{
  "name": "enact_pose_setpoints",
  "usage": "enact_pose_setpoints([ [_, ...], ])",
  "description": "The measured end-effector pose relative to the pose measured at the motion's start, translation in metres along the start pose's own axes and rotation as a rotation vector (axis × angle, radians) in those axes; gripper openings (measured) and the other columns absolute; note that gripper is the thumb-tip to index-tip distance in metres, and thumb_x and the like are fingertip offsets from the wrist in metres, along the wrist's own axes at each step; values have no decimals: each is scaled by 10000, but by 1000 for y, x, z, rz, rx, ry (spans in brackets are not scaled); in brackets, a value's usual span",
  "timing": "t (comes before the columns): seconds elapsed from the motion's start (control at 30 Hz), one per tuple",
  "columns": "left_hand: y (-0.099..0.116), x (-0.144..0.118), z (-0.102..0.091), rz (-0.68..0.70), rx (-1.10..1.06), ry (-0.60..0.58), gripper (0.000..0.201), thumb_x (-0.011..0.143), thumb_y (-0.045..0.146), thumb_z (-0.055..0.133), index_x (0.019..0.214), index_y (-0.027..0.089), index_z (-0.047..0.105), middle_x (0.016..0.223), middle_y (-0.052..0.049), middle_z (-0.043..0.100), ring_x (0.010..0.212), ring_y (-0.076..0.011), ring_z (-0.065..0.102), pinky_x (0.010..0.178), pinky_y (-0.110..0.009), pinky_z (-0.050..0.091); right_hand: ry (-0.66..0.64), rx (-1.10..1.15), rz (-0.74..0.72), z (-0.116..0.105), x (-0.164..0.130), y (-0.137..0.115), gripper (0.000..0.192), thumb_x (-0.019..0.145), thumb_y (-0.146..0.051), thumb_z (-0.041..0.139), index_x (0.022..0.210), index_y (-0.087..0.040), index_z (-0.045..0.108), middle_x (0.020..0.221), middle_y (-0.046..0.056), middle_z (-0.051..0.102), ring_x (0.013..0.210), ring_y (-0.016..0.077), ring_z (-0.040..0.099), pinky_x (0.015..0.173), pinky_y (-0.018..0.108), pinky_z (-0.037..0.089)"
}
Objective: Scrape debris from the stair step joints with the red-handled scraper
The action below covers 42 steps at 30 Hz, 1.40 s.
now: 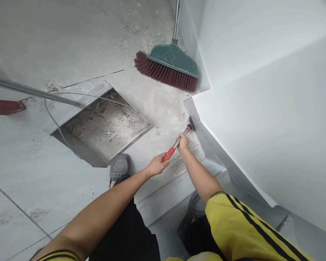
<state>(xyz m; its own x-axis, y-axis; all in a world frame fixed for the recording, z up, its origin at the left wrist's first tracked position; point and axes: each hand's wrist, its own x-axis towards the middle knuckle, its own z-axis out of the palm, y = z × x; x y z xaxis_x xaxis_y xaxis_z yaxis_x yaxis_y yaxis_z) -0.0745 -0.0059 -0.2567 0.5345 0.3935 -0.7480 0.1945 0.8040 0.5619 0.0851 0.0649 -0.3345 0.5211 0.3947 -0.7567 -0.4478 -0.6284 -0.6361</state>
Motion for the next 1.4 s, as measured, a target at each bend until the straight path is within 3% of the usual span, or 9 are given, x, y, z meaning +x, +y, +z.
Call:
enact_pose_setpoints([
  [0.17, 7, -1, 3, -11, -29, -13, 396, 778, 359, 533, 1113, 162, 459, 473, 106, 334, 338, -40, 300, 348, -157, 232, 30, 4, 29, -1, -2, -3, 92, 663, -158, 489, 651, -182, 400, 417, -77, 408, 334, 62, 387, 333, 165, 359],
  [0.37, 7, -1, 8, 1, 99, 11, 293, 772, 335, 530, 1004, 163, 479, 495, 95, 368, 342, -47, 330, 356, -169, 248, 37, 13, 21, -8, -2, -1, 107, 664, -158, 490, 642, -184, 388, 415, -82, 393, 327, 61, 380, 332, 166, 351],
  [0.8, 4, -6, 21, 71, 248, 1, 292, 783, 354, 488, 1005, 164, 495, 531, 63, 442, 395, -84, 396, 423, -203, 293, 1, 19, 74, -26, -9, -1, 125, 663, -176, 492, 652, -191, 369, 417, -76, 412, 315, 69, 381, 310, 175, 328],
  [0.93, 4, -8, 21, 37, 254, 27, 275, 777, 347, 492, 976, 157, 501, 523, 65, 427, 395, -81, 379, 423, -202, 280, 30, 18, 74, -26, -11, -1, 123, 668, -154, 482, 642, -188, 367, 402, -83, 381, 321, 63, 379, 327, 165, 349],
  [1.07, 11, -16, 15, 105, 241, 59, 313, 790, 367, 473, 1026, 164, 512, 539, 63, 427, 416, -83, 386, 438, -201, 294, -10, 9, 60, -13, -16, -12, 123, 679, -149, 485, 649, -187, 372, 416, -72, 407, 323, 68, 386, 316, 173, 344],
  [1.17, 26, -17, 4, 186, 248, 137, 347, 772, 351, 510, 1062, 162, 526, 577, 48, 458, 464, -80, 404, 462, -194, 307, -52, 14, 16, 11, -16, -27, 116, 713, -180, 498, 680, -187, 387, 439, -70, 419, 329, 69, 396, 316, 175, 348],
  [1.3, 55, -7, -14, 59, 115, 161, 299, 761, 304, 520, 1015, 149, 540, 501, 64, 403, 382, -69, 349, 397, -195, 262, -1, 9, 39, 46, -6, -38, 153, 760, -198, 476, 672, -197, 350, 407, -86, 344, 315, 65, 366, 310, 167, 333],
  [1.4, 71, -5, -24, 16, -10, 114, 289, 763, 283, 517, 1019, 149, 530, 470, 78, 367, 340, -61, 308, 362, -193, 237, 1, 7, 45, 56, 0, -40, 159, 763, -179, 468, 674, -199, 338, 409, -87, 335, 320, 65, 373, 317, 164, 333],
])
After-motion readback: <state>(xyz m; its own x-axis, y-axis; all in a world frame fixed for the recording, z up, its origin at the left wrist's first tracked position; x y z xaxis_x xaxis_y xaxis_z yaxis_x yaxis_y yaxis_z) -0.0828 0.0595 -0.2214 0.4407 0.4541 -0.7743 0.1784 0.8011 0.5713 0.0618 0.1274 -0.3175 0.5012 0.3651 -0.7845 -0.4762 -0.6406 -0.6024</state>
